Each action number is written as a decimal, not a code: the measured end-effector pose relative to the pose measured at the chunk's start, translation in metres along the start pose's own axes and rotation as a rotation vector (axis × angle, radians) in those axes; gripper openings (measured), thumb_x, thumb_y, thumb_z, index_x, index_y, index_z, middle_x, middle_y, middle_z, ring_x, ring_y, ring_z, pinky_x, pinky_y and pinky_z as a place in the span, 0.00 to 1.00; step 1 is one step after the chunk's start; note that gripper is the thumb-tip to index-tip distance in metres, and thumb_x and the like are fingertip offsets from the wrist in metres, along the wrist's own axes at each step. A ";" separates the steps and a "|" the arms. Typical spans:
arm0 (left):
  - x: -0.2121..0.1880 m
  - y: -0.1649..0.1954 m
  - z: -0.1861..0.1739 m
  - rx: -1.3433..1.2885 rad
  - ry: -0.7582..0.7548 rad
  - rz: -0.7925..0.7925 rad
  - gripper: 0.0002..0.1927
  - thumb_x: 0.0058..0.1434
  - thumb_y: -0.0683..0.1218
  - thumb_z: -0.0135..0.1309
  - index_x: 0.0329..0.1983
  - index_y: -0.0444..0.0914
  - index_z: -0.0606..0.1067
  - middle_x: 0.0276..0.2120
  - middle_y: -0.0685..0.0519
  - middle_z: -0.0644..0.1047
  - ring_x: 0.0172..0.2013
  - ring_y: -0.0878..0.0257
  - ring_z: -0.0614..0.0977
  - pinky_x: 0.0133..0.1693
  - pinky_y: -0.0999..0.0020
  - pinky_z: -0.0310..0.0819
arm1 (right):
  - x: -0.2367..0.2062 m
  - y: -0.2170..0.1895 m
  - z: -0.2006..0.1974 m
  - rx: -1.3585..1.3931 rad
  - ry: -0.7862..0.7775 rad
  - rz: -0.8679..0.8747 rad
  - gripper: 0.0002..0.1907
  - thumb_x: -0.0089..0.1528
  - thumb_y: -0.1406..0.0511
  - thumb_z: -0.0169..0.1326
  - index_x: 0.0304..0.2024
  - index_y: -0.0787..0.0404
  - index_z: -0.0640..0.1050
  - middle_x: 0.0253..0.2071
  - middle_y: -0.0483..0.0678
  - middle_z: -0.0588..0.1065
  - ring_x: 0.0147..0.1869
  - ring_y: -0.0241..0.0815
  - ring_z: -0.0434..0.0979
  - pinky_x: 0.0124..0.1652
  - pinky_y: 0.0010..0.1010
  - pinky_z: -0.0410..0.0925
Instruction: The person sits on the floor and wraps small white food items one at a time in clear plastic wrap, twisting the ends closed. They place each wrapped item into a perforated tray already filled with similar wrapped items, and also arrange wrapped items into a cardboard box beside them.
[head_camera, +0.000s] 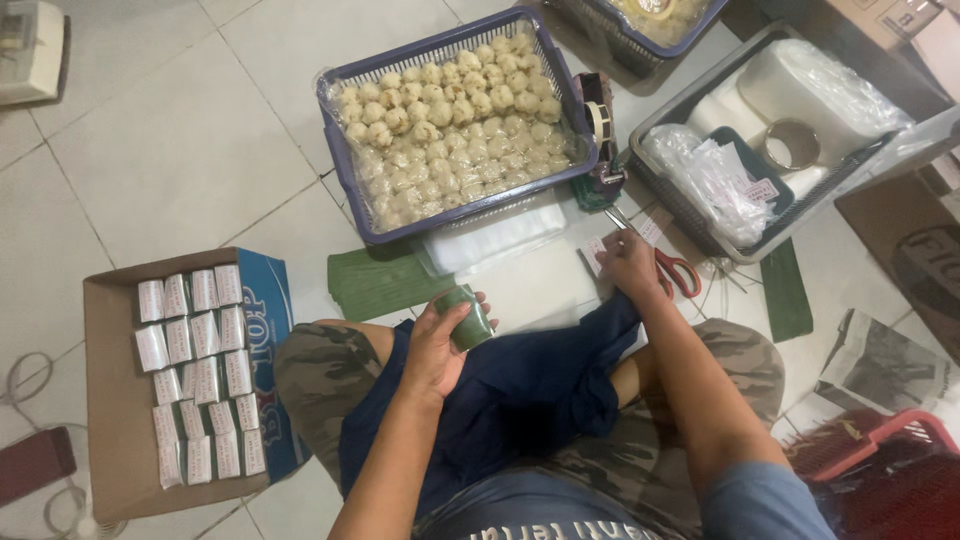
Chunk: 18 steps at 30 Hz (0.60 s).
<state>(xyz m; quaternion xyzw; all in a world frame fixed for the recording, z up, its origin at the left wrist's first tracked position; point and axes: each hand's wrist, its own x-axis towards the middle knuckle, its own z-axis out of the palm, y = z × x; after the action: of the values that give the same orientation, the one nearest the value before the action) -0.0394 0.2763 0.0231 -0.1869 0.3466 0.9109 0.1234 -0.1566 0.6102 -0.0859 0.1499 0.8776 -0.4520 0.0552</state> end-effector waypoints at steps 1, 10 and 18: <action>-0.001 0.001 0.000 0.004 -0.005 -0.003 0.17 0.62 0.38 0.55 0.54 0.35 0.70 0.47 0.44 0.78 0.48 0.53 0.81 0.50 0.49 0.81 | -0.002 -0.002 0.002 0.005 -0.016 0.022 0.12 0.56 0.64 0.62 0.40 0.61 0.80 0.31 0.53 0.81 0.34 0.43 0.82 0.37 0.35 0.72; -0.017 0.017 -0.015 0.024 -0.010 0.010 0.18 0.63 0.40 0.55 0.56 0.34 0.70 0.47 0.43 0.78 0.48 0.51 0.82 0.49 0.48 0.82 | -0.009 -0.011 0.018 0.276 0.034 0.038 0.06 0.57 0.68 0.64 0.36 0.64 0.83 0.30 0.48 0.79 0.32 0.37 0.76 0.34 0.29 0.67; -0.020 0.018 -0.030 -0.020 0.050 -0.018 0.18 0.62 0.39 0.55 0.55 0.34 0.70 0.47 0.43 0.78 0.47 0.52 0.82 0.48 0.48 0.82 | -0.032 -0.040 0.049 0.060 -0.077 0.029 0.06 0.57 0.69 0.62 0.36 0.65 0.81 0.30 0.52 0.80 0.30 0.40 0.80 0.32 0.32 0.72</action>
<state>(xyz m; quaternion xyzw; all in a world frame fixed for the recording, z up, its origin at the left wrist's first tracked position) -0.0201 0.2405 0.0216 -0.2137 0.3388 0.9082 0.1210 -0.1401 0.5417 -0.0762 0.1468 0.8586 -0.4827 0.0907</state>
